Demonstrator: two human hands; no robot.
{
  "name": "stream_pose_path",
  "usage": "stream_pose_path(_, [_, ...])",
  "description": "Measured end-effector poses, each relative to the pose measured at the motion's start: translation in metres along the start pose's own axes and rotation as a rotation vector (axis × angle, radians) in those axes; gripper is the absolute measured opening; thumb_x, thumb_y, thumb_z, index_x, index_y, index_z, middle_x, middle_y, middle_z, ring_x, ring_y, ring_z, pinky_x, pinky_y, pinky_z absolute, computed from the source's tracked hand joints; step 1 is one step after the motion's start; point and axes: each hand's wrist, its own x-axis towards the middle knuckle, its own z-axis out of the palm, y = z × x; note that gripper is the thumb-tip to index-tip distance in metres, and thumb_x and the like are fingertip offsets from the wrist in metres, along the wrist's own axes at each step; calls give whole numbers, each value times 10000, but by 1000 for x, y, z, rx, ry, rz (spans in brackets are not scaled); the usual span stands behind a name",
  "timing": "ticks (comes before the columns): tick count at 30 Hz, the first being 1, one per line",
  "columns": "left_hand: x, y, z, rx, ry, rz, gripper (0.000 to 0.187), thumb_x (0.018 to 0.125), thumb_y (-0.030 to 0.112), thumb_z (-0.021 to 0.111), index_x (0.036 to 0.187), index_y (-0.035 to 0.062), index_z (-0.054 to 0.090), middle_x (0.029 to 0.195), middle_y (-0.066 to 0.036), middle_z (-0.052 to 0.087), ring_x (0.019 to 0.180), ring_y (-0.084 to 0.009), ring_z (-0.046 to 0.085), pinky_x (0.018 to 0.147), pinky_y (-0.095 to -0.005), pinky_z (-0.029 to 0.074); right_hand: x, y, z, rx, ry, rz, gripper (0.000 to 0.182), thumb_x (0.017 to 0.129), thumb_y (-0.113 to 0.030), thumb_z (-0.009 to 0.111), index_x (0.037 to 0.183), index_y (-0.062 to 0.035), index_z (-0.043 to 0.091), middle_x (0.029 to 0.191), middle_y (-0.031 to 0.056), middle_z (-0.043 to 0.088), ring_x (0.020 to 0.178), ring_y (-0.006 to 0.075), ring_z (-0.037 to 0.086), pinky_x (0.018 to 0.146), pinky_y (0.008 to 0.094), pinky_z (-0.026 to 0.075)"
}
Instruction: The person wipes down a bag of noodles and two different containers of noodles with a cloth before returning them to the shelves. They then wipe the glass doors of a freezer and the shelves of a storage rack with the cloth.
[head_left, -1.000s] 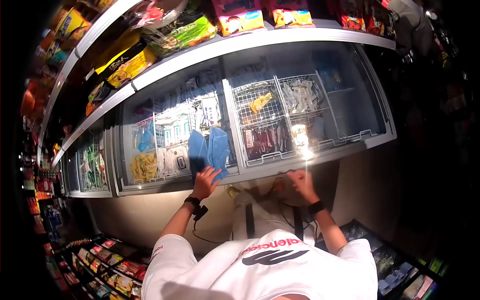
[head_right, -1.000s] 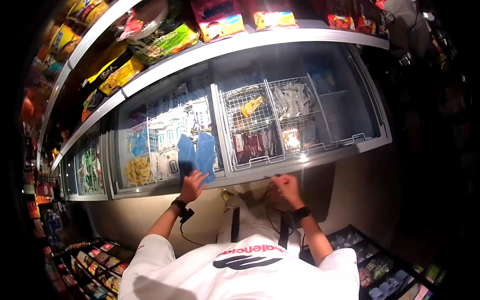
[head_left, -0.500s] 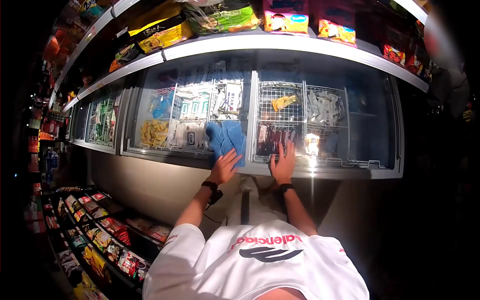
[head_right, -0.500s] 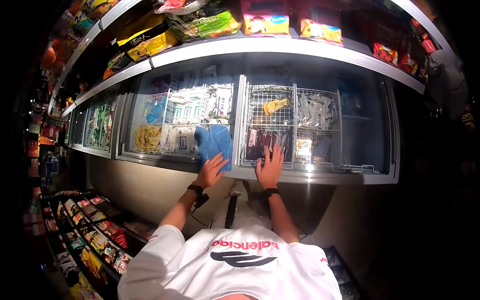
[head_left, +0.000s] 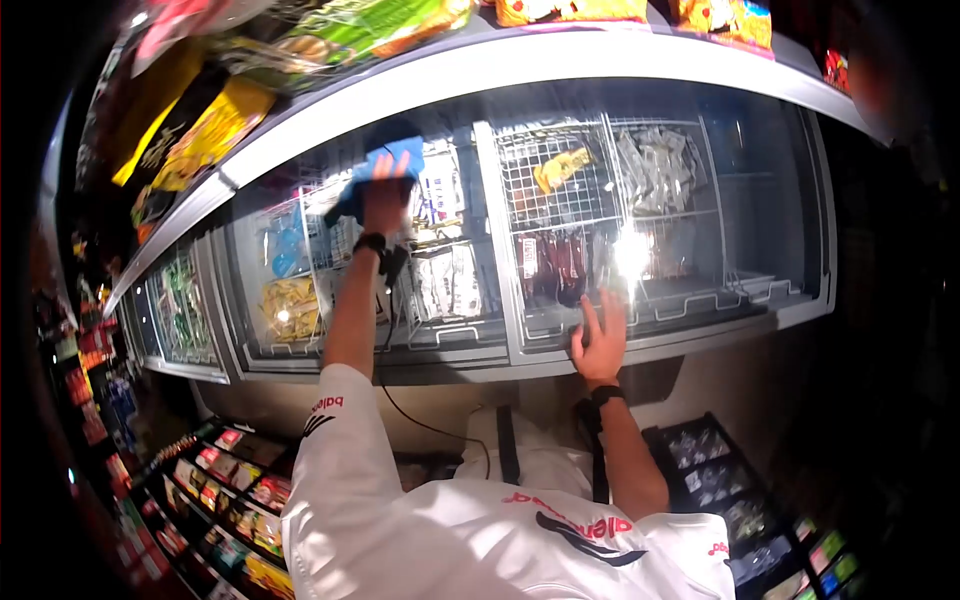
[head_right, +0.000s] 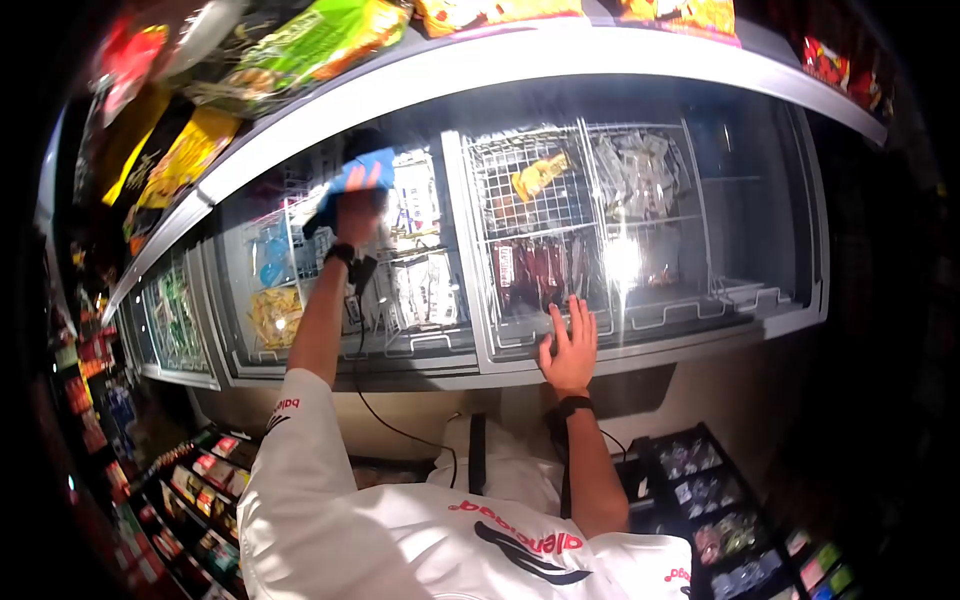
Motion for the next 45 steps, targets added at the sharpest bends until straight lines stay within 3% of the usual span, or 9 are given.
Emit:
stream_pose_path(5, [55, -88, 56, -18, -214, -173, 460, 1022, 493, 514, 1050, 86, 725, 955, -181, 746, 871, -409, 695, 800, -554, 507, 2, -7, -1, -19, 5, 29, 523, 862, -135, 585, 1382, -143, 641, 1578, 138, 469, 1461, 387, 420, 1212, 535, 320])
stream_pose_path(9, [62, -63, 17, -22, -516, -337, 506, 1011, 507, 557, 1198, 58, 693, 1043, -198, 745, 1030, -393, 696, 823, -554, 498, -1, -9, 1, -43, -5, 31, 552, 844, -112, 597, 1396, -129, 620, 1535, 175, 487, 1449, 411, 423, 1194, 541, 337])
stream_pose_path(14, [-52, 49, -41, -317, -191, 103, 689, 904, 269, 720, 1542, 186, 472, 1375, -177, 568, 1354, -377, 473, 952, -570, 418, -4, -9, 4, -76, -11, 14, 568, 832, -99, 601, 1400, -98, 608, 1510, 200, 497, 1445, 412, 427, 1210, 544, 326])
stream_pose_path(16, [-98, 115, -96, -288, -475, -16, 722, 811, 94, 702, 1501, 198, 519, 1336, -135, 580, 1317, -371, 490, 957, -616, 424, -5, -9, 0, -67, 4, 0, 561, 824, -103, 613, 1384, -69, 599, 1507, 210, 495, 1408, 446, 437, 1189, 550, 340])
stream_pose_path(20, [-159, 164, -137, -829, -593, -1, 416, 764, 5, 721, 1175, 65, 704, 1122, -120, 640, 1106, -299, 617, 913, -362, 523, -12, -9, 4, -73, 39, -10, 612, 829, -104, 613, 1439, -120, 579, 1449, 283, 509, 1320, 508, 468, 1150, 552, 368])
stream_pose_path(26, [-151, 145, -159, -1091, -363, -924, 578, 917, 256, 775, 1400, 2, 584, 1343, -288, 617, 1241, -363, 611, 1066, -449, 470, -9, -18, -2, -32, 86, -54, 584, 828, -97, 603, 1412, -106, 591, 1515, 216, 490, 1382, 469, 437, 1176, 531, 351])
stream_pose_path(29, [-128, 155, -171, -460, -219, -407, 918, 842, 348, 831, 1600, 156, 350, 1665, -268, 193, 1454, -531, 295, 1170, -597, 312, -11, -11, 3, -41, 82, -53, 583, 829, -102, 612, 1411, -118, 595, 1548, 168, 476, 1372, 449, 447, 1159, 526, 369])
stream_pose_path(34, [-110, 155, -120, -343, -577, -172, 831, 826, 503, 806, 1558, 303, 468, 1717, -129, 199, 1585, -425, 116, 1121, -811, 197, -11, -7, 2, -78, 56, -23, 585, 825, -108, 619, 1410, -126, 608, 1545, 165, 479, 1354, 460, 458, 1130, 528, 393])
stream_pose_path(45, [-31, 129, -71, -134, -363, -80, 517, 843, 517, 759, 1200, 157, 656, 1449, -150, 505, 1364, -371, 428, 1029, -656, 346, -6, -9, -2, -43, 29, 15, 556, 836, -107, 603, 1392, -127, 609, 1579, 119, 453, 1439, 423, 412, 1153, 536, 377])
